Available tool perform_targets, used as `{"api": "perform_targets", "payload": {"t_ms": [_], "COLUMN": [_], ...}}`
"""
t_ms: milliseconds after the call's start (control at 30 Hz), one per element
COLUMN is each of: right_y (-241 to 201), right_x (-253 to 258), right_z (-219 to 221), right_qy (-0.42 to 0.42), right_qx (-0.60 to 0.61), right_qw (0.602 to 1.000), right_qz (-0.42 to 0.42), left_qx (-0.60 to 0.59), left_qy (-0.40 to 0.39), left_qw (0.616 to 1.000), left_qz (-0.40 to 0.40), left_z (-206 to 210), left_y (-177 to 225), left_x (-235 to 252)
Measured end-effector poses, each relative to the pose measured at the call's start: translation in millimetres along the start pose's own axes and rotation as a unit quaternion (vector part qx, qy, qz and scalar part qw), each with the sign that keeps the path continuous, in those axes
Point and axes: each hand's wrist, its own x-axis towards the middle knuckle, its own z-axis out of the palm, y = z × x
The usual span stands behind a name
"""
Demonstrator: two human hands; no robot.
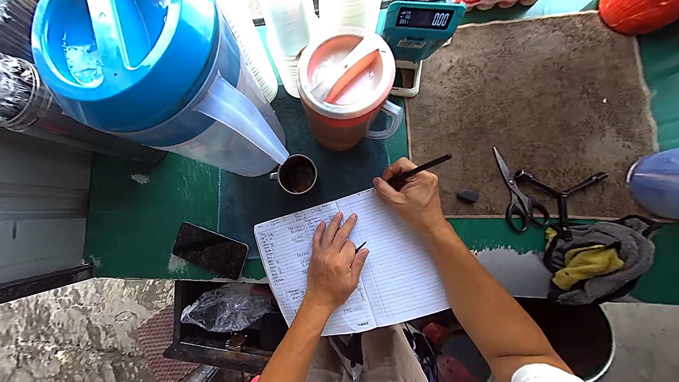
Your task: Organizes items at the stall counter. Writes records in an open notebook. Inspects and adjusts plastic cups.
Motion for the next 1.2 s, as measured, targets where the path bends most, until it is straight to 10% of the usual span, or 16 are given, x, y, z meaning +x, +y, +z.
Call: {"api": "perform_targets", "payload": {"t_ms": [1200], "right_y": [-5], "right_x": [-7], "right_z": [11], "right_qy": [-0.051], "right_qx": [0.033], "right_qw": [0.998], "right_qz": [-0.016], "left_qx": [-0.002], "left_qy": [0.004], "left_qw": [1.000], "left_qz": [0.000], "left_z": [0], "left_y": [1], "left_x": [0]}}
